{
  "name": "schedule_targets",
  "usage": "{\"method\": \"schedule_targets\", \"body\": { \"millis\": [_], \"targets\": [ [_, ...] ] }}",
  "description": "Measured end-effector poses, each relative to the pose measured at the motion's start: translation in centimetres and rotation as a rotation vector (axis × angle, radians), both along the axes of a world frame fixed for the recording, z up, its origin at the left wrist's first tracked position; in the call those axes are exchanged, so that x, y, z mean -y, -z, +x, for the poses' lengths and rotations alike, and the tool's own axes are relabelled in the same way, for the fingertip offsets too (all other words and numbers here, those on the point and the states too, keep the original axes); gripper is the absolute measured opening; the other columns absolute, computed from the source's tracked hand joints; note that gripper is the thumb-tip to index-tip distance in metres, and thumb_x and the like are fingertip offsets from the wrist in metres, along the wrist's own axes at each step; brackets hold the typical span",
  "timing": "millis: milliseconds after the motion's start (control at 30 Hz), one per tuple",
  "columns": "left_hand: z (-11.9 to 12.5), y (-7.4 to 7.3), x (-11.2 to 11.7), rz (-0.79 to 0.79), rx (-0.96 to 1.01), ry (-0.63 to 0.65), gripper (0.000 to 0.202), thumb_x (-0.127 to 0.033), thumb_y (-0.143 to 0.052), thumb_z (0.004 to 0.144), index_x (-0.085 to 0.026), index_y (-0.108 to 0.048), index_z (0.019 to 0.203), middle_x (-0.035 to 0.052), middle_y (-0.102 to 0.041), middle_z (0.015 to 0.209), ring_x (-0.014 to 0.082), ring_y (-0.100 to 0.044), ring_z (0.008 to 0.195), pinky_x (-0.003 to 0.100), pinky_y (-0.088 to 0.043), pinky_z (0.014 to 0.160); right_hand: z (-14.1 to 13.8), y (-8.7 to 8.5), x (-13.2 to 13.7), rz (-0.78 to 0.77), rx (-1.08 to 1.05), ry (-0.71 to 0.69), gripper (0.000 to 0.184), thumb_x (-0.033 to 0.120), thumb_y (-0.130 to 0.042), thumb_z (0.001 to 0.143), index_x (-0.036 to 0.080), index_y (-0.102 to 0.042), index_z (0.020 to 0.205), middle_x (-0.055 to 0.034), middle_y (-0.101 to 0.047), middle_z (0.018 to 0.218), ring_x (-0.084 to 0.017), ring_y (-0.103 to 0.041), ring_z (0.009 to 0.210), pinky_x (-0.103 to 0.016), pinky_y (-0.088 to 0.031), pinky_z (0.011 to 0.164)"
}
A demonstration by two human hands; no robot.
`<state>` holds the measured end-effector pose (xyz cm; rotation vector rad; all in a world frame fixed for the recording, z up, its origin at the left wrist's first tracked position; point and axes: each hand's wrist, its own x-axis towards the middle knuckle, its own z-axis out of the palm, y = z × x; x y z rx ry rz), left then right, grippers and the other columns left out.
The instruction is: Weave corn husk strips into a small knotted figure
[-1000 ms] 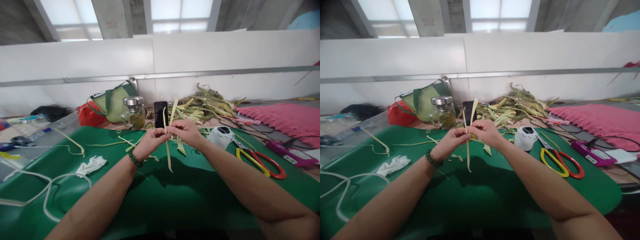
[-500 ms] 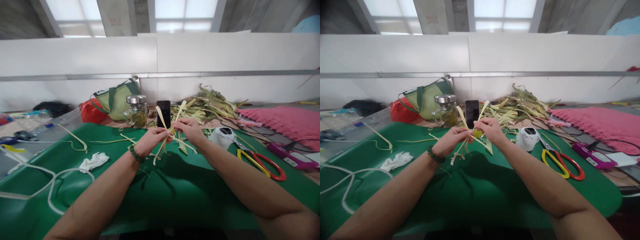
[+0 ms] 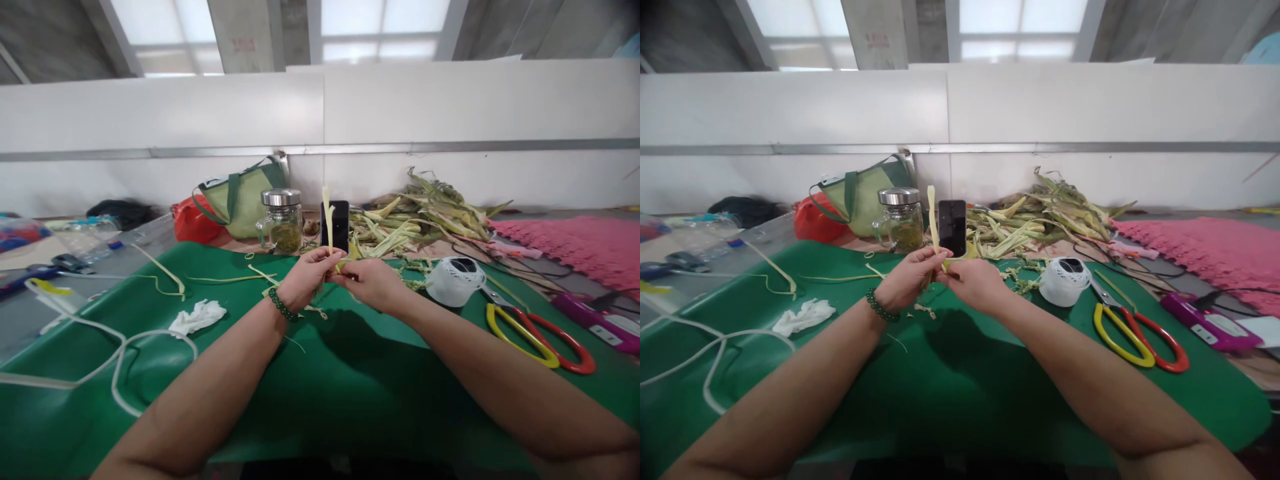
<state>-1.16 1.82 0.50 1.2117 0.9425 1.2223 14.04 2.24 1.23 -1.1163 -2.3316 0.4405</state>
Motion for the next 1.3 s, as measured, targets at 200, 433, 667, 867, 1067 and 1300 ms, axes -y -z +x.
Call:
{"method": "schedule_targets", "body": {
  "millis": [200, 433, 667, 867, 1067, 1300],
  "targets": [
    [-1.4, -1.6, 0.5, 0.025, -0.229, 0.132, 0.021, -0.031, -0.066, 0.073, -0.011, -0.067, 0.077, -0.0001, -0.054, 0.062, 0.0078, -0.044, 0.056, 0.021, -0.034, 0.054, 1.8, -0.7, -2.1, -0.349, -0.107, -0.267, 0.035, 0.044, -0.043, 0.085, 0.014, -0.059, 0.073, 0.0007, -0.054, 0.056, -0.011, -0.050, 0.050, -0.023, -0.039, 0.052],
    [-1.8, -1.2, 0.2, 0.178, -0.489, 0.229, 0.040, -0.050, -0.047, 0.082, -0.015, -0.062, 0.075, 0.0016, -0.055, 0.072, 0.0126, -0.047, 0.069, 0.026, -0.039, 0.068, 3.0, -1.9, -1.9, -0.168, 0.035, -0.251, 0.032, 0.034, -0.044, 0.086, 0.013, -0.064, 0.072, 0.0039, -0.045, 0.051, -0.008, -0.043, 0.048, -0.022, -0.034, 0.053],
    [-1.9, -2.1, 0.7, 0.234, -0.686, 0.352, 0.035, -0.046, -0.046, 0.083, -0.016, -0.055, 0.067, 0.0001, -0.052, 0.071, 0.0135, -0.046, 0.071, 0.027, -0.039, 0.075, 3.7, -2.7, -1.8, -0.072, 0.125, -0.386, 0.032, 0.031, -0.042, 0.087, 0.013, -0.065, 0.074, -0.0005, -0.057, 0.063, -0.010, -0.049, 0.057, -0.022, -0.036, 0.057],
    [-1.8, -3.0, 1.3, 0.278, -0.767, 0.448, 0.033, -0.042, -0.042, 0.085, -0.017, -0.052, 0.067, -0.0017, -0.047, 0.069, 0.0122, -0.043, 0.068, 0.026, -0.039, 0.075, 4.6, -3.4, -1.8, -0.056, 0.145, -0.467, 0.032, 0.032, -0.043, 0.087, 0.013, -0.065, 0.072, -0.0007, -0.059, 0.061, -0.009, -0.050, 0.056, -0.021, -0.037, 0.056],
    [-2.1, -2.8, 1.2, 0.278, -0.725, 0.471, 0.032, -0.040, -0.046, 0.084, -0.017, -0.056, 0.065, -0.0010, -0.049, 0.067, 0.0129, -0.046, 0.067, 0.026, -0.038, 0.071, 5.0, -3.6, -1.8, -0.079, 0.175, -0.507, 0.034, 0.034, -0.044, 0.088, 0.013, -0.066, 0.073, -0.0017, -0.061, 0.063, -0.010, -0.053, 0.057, -0.021, -0.038, 0.056],
    [-2.3, -2.8, 1.0, 0.283, -0.639, 0.534, 0.031, -0.037, -0.048, 0.084, -0.016, -0.061, 0.064, 0.0012, -0.053, 0.066, 0.0135, -0.048, 0.066, 0.026, -0.039, 0.072, 5.5, -4.2, -1.5, -0.118, 0.162, -0.528, 0.034, 0.037, -0.047, 0.089, 0.013, -0.066, 0.075, -0.0017, -0.062, 0.064, -0.008, -0.051, 0.057, -0.020, -0.038, 0.054]
  ]
}}
